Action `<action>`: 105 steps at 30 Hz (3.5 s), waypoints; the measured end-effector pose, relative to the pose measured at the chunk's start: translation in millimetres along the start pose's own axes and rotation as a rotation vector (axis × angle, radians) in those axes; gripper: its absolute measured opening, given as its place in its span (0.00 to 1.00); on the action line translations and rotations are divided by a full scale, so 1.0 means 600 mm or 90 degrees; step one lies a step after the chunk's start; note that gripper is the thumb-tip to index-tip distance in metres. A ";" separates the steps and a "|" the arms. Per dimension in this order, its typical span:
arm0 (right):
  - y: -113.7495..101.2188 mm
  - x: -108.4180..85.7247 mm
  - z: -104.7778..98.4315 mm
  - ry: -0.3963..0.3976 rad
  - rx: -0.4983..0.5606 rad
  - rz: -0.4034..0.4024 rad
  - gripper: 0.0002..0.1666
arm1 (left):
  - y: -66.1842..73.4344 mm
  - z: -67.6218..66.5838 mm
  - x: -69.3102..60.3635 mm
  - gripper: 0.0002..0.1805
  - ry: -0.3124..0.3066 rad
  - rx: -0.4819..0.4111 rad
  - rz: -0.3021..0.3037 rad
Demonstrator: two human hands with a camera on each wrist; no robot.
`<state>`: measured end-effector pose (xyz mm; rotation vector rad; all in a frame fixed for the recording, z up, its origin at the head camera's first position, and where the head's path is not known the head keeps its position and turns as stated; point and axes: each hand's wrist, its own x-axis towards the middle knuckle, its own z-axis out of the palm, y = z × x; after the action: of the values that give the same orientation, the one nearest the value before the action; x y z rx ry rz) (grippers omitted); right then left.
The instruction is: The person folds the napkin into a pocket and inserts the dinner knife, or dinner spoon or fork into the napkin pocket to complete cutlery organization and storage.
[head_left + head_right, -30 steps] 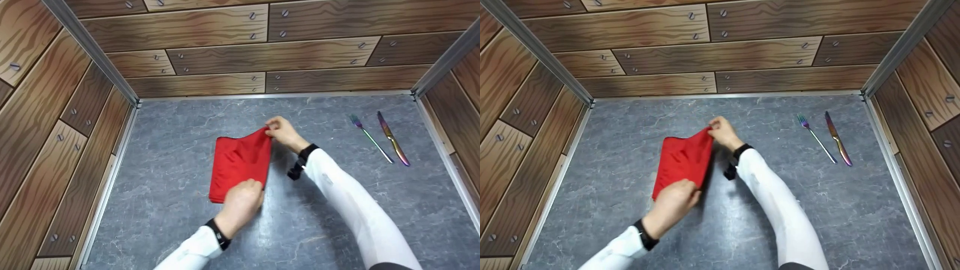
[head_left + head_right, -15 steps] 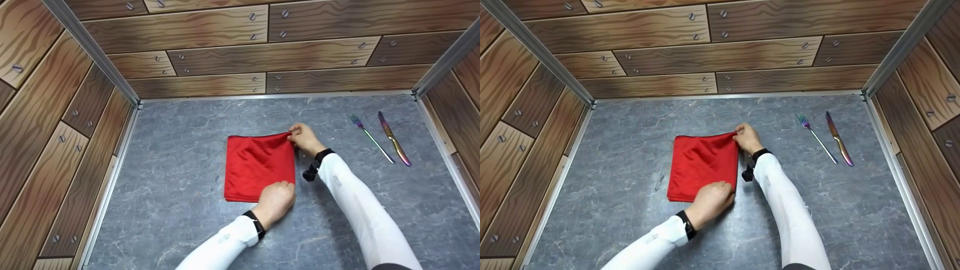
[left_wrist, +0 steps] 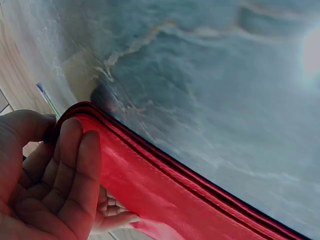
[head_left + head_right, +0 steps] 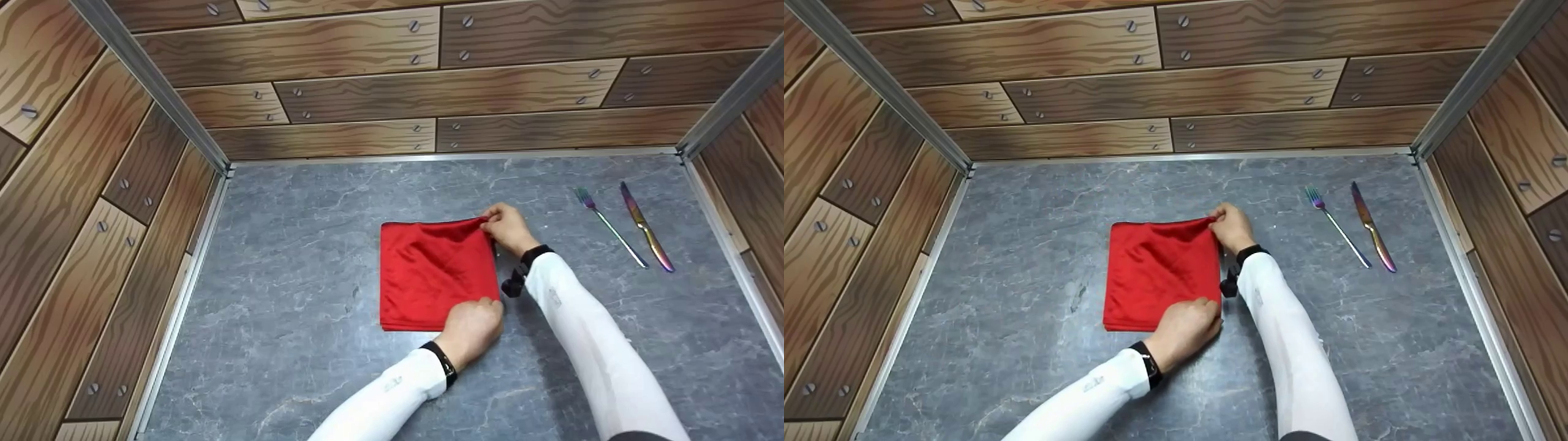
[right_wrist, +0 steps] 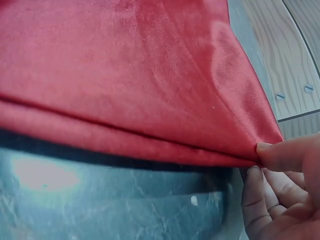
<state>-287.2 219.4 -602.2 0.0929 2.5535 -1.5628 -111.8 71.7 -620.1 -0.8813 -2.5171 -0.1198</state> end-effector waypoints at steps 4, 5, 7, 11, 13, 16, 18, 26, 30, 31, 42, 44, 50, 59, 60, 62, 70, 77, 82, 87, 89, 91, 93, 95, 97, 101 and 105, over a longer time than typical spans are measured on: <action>0.006 -0.001 -0.005 0.021 -0.019 -0.003 0.12 | 0.007 0.007 0.004 0.07 0.008 0.025 0.006; 0.007 -0.002 -0.006 0.025 -0.025 -0.004 0.12 | 0.009 0.008 0.004 0.06 0.013 0.034 0.008; 0.008 -0.002 -0.009 0.031 -0.034 -0.004 0.12 | 0.011 0.011 0.005 0.06 0.019 0.049 0.013; 0.011 -0.004 -0.013 0.034 -0.044 0.000 0.13 | 0.012 0.012 0.005 0.10 -0.002 0.037 0.017; 0.012 -0.006 -0.015 0.034 -0.055 0.003 0.15 | 0.009 0.008 0.004 0.15 -0.035 0.003 0.007; 0.012 -0.010 -0.018 0.045 -0.096 -0.006 0.18 | -0.012 -0.003 0.001 0.20 -0.096 -0.065 -0.034; 0.011 -0.015 -0.019 0.060 -0.150 -0.046 0.20 | -0.040 -0.012 0.001 0.20 -0.133 -0.105 -0.071; 0.016 -0.060 0.003 -0.014 -0.505 -0.281 0.36 | -0.228 -0.005 0.024 0.16 -0.204 -0.049 -0.102; 0.029 -0.081 0.022 -0.094 -0.589 -0.303 0.46 | -0.294 0.014 0.021 0.33 -0.254 -0.049 -0.128; 0.032 -0.084 0.025 -0.101 -0.590 -0.301 0.48 | -0.304 0.020 0.018 0.35 -0.267 -0.051 -0.133; 0.060 -0.084 0.024 -0.121 -0.594 -0.298 0.51 | -0.328 0.053 -0.011 0.40 -0.340 -0.055 -0.122; 0.064 -0.082 0.023 -0.128 -0.593 -0.295 0.51 | -0.329 0.055 -0.014 0.40 -0.336 -0.064 -0.119; 0.083 -0.074 0.021 -0.131 -0.606 -0.303 0.53 | -0.334 0.059 -0.021 0.41 -0.348 -0.061 -0.113; 0.093 -0.074 0.026 -0.118 -0.596 -0.320 0.53 | -0.337 0.064 -0.033 0.42 -0.335 -0.064 -0.097; 0.092 -0.076 0.026 -0.119 -0.598 -0.319 0.53 | -0.337 0.064 -0.033 0.42 -0.332 -0.065 -0.096; 0.088 -0.079 0.026 -0.121 -0.604 -0.316 0.52 | -0.337 0.064 -0.033 0.43 -0.337 -0.063 -0.092; 0.052 -0.091 0.019 -0.139 -0.612 -0.284 0.51 | -0.336 0.058 -0.028 0.44 -0.336 -0.045 -0.076; 0.026 -0.127 0.030 -0.153 -0.586 -0.314 0.51 | -0.319 0.024 -0.031 0.43 -0.317 -0.047 0.013; 0.023 -0.188 0.046 -0.217 -0.561 -0.326 0.51 | -0.288 0.000 -0.055 0.42 -0.353 -0.084 0.081; 0.044 -0.232 0.050 -0.244 -0.564 -0.359 0.50 | -0.273 0.001 -0.093 0.42 -0.339 -0.065 0.136; 0.054 -0.238 0.049 -0.245 -0.566 -0.374 0.49 | -0.273 0.005 -0.104 0.42 -0.329 -0.047 0.148; 0.062 -0.241 0.047 -0.246 -0.564 -0.391 0.48 | -0.275 0.009 -0.112 0.42 -0.325 -0.043 0.152; 0.069 -0.241 0.045 -0.250 -0.563 -0.404 0.48 | -0.277 0.013 -0.118 0.42 -0.320 -0.048 0.152; 0.074 -0.242 0.045 -0.251 -0.561 -0.416 0.48 | -0.279 0.015 -0.121 0.42 -0.314 -0.057 0.151; 0.077 -0.242 0.044 -0.250 -0.556 -0.426 0.48 | -0.280 0.017 -0.123 0.42 -0.310 -0.063 0.152; 0.081 -0.241 0.045 -0.249 -0.555 -0.434 0.48 | -0.281 0.017 -0.124 0.42 -0.309 -0.072 0.150; 0.080 -0.241 0.045 -0.253 -0.557 -0.421 0.48 | -0.281 0.016 -0.120 0.42 -0.321 -0.075 0.148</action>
<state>-135.8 220.5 -633.9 -1.1053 2.7677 -0.3364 -168.9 -100.3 -649.7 -1.3899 -2.8560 0.0366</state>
